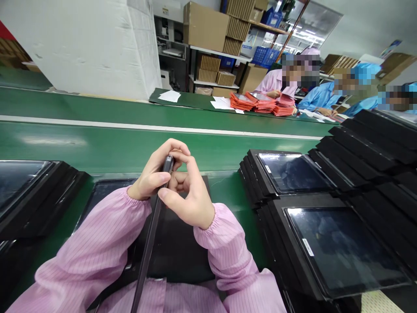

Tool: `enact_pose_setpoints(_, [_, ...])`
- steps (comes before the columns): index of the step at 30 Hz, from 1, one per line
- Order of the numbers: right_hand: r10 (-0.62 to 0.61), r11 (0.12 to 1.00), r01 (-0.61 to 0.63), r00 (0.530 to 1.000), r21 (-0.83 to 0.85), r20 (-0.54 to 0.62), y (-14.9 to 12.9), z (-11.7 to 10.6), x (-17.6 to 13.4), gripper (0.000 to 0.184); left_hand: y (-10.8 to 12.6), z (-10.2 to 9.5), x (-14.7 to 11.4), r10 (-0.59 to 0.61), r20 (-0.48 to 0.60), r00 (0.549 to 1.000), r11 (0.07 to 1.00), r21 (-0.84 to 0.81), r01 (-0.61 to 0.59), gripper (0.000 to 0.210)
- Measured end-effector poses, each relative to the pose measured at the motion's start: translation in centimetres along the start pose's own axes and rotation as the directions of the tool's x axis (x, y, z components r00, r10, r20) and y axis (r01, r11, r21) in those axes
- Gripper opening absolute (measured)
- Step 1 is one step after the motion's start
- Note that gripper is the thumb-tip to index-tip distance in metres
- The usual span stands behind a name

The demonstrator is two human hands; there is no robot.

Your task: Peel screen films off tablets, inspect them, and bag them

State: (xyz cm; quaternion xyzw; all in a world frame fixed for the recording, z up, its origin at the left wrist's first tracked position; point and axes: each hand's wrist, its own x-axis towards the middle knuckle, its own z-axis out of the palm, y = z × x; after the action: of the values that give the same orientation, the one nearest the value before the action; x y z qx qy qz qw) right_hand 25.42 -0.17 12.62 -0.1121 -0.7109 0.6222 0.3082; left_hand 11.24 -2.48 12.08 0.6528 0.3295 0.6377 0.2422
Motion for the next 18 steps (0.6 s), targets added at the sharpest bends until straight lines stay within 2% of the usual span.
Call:
enact_pose_setpoints(5, [-0.002,0.999,0.002,1.000,-0.033,-0.015,-0.5,0.1,-0.2,0.062,0.2,0.2,-0.1,0.009,0.006,1.000,0.999,-0.044,-0.009,0.041])
enact_pose_setpoints(12, [-0.017,0.999,0.017,1.000,-0.046,0.012,-0.5,-0.3,-0.6,0.063,0.5,-0.3,-0.2,-0.006,0.140,0.990,0.997,-0.071,0.016,0.051])
enact_pose_setpoints(15, [-0.023,0.978,0.013,0.999,-0.207,-0.043,-1.0,0.3,-1.1,0.072,0.4,-0.3,-0.2,-0.011,0.125,0.992,0.997,-0.072,0.020,0.049])
enact_pose_setpoints(18, [-0.036,0.920,-0.016,0.992,-0.392,-0.125,-2.1,1.5,-2.3,0.080,1.1,0.1,-0.6,-0.004,0.102,0.995,1.000,-0.010,0.005,0.050])
